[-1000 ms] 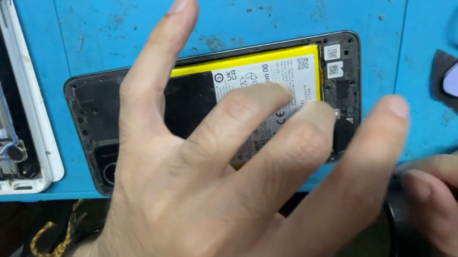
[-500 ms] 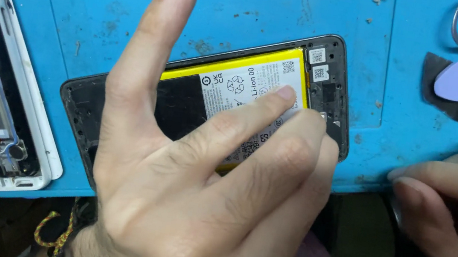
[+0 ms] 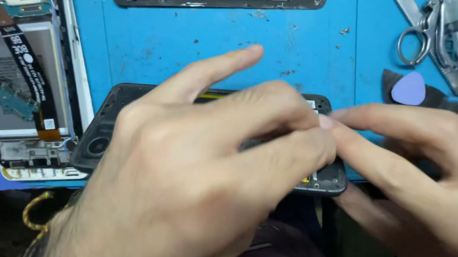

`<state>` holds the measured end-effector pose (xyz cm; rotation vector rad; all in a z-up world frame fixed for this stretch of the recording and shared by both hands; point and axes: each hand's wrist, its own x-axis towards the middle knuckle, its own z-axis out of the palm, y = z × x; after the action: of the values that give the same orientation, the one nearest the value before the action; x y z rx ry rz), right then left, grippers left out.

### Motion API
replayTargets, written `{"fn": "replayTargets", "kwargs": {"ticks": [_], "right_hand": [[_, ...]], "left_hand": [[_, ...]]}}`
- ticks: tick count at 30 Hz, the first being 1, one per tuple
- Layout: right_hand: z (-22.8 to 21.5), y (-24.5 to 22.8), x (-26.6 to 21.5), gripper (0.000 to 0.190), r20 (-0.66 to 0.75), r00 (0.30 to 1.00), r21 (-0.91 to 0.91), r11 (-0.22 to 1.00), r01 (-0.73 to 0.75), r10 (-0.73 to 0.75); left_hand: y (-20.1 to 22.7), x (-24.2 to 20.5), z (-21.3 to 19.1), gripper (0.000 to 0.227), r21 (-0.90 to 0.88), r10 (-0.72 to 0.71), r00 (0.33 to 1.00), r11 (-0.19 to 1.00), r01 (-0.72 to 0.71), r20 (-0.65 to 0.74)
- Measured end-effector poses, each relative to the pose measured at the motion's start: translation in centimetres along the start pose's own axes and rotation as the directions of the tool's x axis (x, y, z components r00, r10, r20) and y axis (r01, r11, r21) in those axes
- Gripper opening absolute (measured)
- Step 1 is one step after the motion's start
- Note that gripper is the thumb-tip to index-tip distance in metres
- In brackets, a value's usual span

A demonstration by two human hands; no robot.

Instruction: Disassembling a smartphone to access internal components for repair using prying tools.

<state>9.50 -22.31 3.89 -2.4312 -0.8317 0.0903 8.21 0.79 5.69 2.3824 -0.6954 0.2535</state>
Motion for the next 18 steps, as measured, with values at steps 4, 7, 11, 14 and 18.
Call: {"fn": "replayTargets", "kwargs": {"ticks": [4,7,11,14,18], "right_hand": [[0.4,-0.5,1.4,0.022,-0.13,0.982,-0.03,0.99,0.136,-0.139],[0.0,-0.9,1.9,0.039,-0.112,0.993,0.117,0.992,0.055,-0.042],[0.0,-0.5,1.7,0.031,-0.141,0.99,0.184,0.983,0.013,0.013],[0.2,-0.4,1.6,0.032,-0.129,0.991,0.193,0.981,-0.007,0.032],[0.1,-0.7,1.2,0.038,-0.044,0.996,0.163,0.984,-0.066,0.074]], "left_hand": [[0.1,-0.1,-2.1,0.009,0.021,0.03,0.999,0.999,-0.03,-0.016],[0.4,-0.1,-2.8,0.008,0.026,0.053,0.998,0.998,-0.052,-0.027],[0.7,0.7,-2.0,0.007,0.006,0.075,0.997,0.997,-0.075,-0.022],[0.7,0.0,-1.9,0.006,-0.008,0.074,0.997,0.997,-0.074,-0.016],[0.8,-0.4,-1.1,0.006,-0.03,0.066,0.998,0.997,-0.066,-0.01]]}}
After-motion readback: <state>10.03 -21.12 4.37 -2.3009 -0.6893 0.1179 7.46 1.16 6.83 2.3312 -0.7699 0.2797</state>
